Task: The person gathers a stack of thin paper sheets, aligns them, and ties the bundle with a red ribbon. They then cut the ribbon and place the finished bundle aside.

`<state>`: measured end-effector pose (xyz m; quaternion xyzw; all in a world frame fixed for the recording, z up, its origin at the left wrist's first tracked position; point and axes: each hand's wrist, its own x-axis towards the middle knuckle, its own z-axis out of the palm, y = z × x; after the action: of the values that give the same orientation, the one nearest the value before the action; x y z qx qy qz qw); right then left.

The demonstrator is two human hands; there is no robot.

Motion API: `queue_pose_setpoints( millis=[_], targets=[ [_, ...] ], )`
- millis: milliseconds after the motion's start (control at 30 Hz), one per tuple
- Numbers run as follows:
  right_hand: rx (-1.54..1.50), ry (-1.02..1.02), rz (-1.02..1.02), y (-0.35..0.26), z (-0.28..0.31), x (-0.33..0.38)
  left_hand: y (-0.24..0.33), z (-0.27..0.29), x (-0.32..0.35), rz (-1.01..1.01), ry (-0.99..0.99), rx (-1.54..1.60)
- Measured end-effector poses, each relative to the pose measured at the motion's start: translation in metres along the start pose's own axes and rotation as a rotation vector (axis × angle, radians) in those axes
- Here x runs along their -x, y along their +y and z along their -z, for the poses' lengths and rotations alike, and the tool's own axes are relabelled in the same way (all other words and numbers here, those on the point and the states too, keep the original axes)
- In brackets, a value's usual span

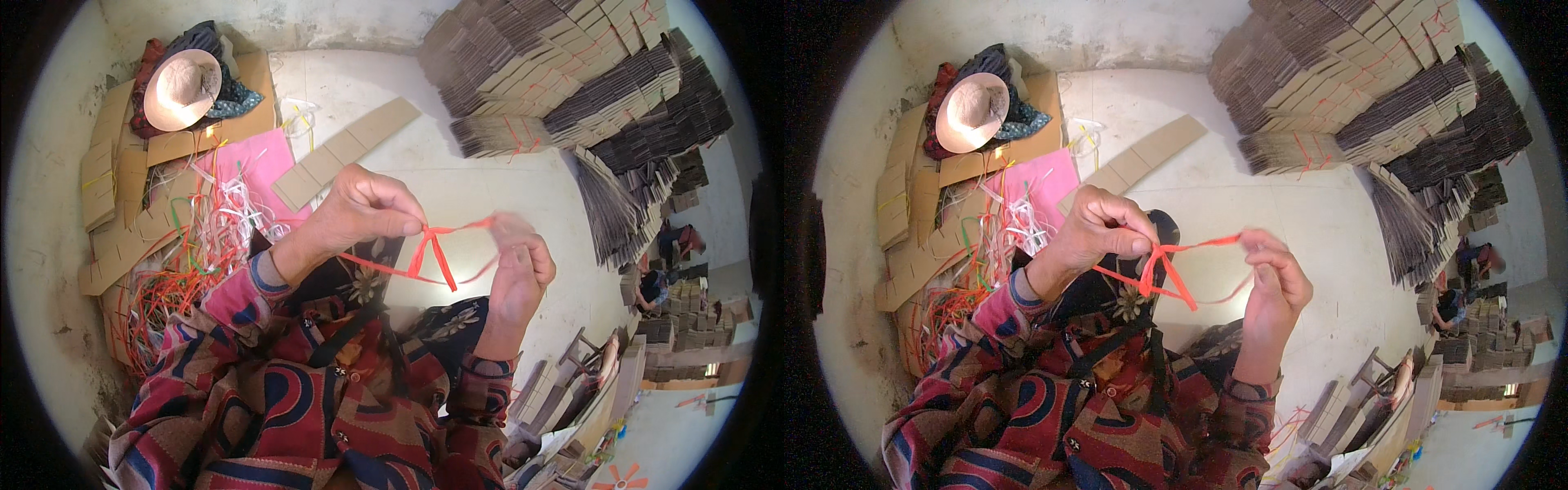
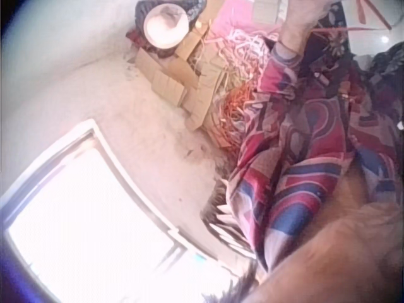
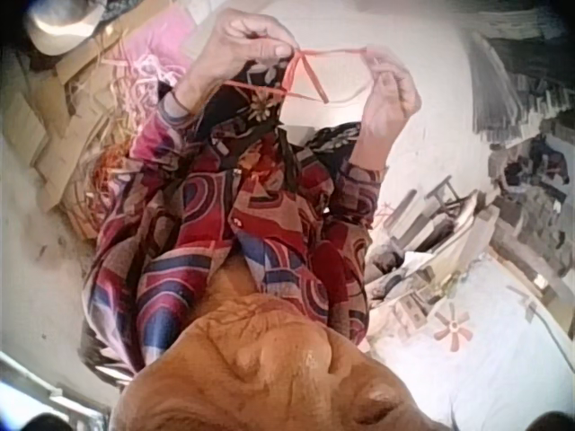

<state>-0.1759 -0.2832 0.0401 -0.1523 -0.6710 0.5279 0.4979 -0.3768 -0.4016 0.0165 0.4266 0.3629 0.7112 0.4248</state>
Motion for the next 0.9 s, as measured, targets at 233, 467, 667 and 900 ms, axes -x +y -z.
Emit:
queue_pose_setpoints(
  millis=[233,467,667,900],
  targets=[
    [0.551,-0.12,0.254,-0.036,-0.013,0.006,0.008,-0.008,0.002,0.09,0.058,0.055],
    [0.768,-0.196,0.321,-0.028,-0.052,0.022,0.008,-0.021,0.006,0.154,0.071,0.009],
    [0.961,-0.15,0.678,-0.023,-0.051,0.024,0.012,-0.028,0.009,0.056,0.044,-0.08],
    [1.097,-0.099,0.706,-0.02,-0.057,0.024,0.013,-0.028,0.011,-0.07,0.051,-0.276]
  ],
)
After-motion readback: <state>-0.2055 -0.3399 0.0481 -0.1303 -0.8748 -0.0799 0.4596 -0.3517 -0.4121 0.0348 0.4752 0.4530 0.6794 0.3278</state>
